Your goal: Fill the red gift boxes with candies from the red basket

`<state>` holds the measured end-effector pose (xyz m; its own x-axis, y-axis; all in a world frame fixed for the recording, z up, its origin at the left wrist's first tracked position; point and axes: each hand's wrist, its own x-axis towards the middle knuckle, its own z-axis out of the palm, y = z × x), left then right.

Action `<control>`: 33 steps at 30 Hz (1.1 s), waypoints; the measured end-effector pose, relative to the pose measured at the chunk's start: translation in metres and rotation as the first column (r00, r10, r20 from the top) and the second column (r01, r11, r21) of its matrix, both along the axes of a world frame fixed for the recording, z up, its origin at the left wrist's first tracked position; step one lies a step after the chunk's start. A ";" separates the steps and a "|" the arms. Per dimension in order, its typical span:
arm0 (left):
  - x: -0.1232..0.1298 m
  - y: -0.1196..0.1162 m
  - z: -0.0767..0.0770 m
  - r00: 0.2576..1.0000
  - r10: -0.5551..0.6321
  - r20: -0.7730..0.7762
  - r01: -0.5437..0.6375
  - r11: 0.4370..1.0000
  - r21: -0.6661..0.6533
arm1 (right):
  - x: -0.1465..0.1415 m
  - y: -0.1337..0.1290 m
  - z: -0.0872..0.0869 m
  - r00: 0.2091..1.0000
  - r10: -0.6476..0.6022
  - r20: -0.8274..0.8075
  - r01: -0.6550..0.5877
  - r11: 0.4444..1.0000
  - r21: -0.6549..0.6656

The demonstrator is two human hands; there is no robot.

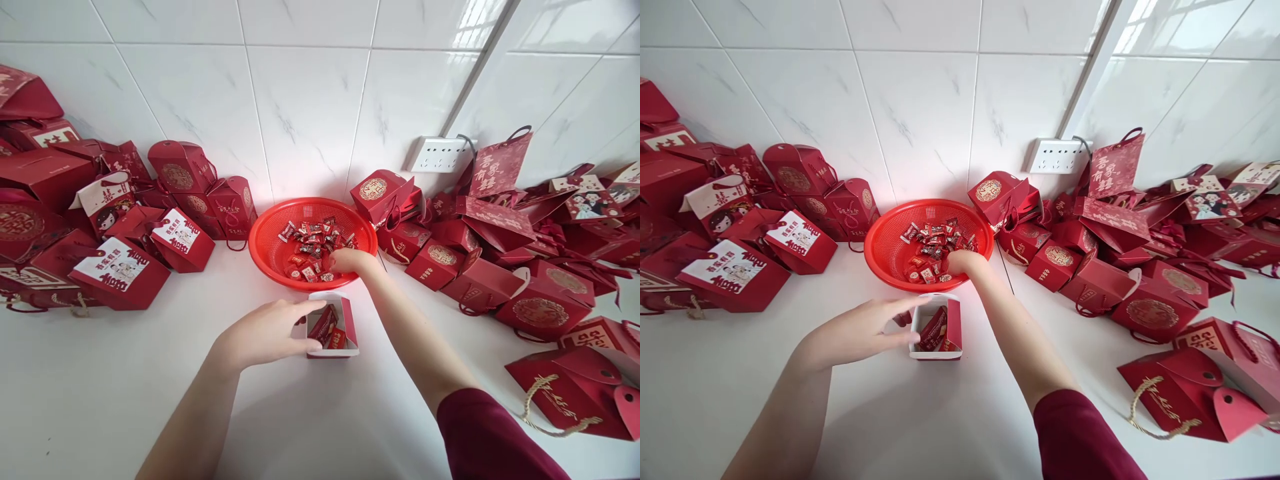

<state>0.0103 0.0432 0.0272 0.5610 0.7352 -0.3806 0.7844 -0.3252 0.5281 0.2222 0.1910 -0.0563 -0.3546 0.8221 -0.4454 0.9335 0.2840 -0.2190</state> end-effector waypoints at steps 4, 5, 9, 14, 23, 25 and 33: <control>-0.017 0.009 0.004 0.986 0.158 0.051 -0.161 0.985 0.057 | -0.002 0.013 -0.005 0.998 0.043 0.045 -0.040 0.997 -0.067; -0.022 0.013 0.001 0.979 0.202 0.023 -0.203 0.976 0.079 | -0.003 0.016 -0.006 0.997 0.054 0.059 -0.050 0.996 -0.078; -0.035 0.027 -0.015 0.968 0.244 -0.060 -0.239 0.967 0.087 | -0.009 0.021 -0.007 0.990 0.091 0.105 -0.079 0.990 -0.120; -0.034 0.031 -0.030 0.975 0.219 -0.043 -0.215 0.973 0.085 | -0.014 0.019 -0.006 0.986 0.127 0.105 -0.109 0.980 -0.164; -0.026 0.028 -0.034 0.964 0.259 -0.053 -0.254 0.963 0.087 | -0.018 0.014 0.010 0.973 0.224 -0.062 -0.232 0.941 -0.245; -0.026 0.028 -0.034 0.965 0.259 -0.044 -0.254 0.962 0.100 | -0.016 0.013 0.013 0.970 0.217 -0.114 -0.239 0.936 -0.259; -0.027 0.025 -0.026 0.956 0.292 0.027 -0.287 0.913 0.288 | 0.005 -0.013 0.030 0.893 0.034 -0.448 0.013 0.995 0.100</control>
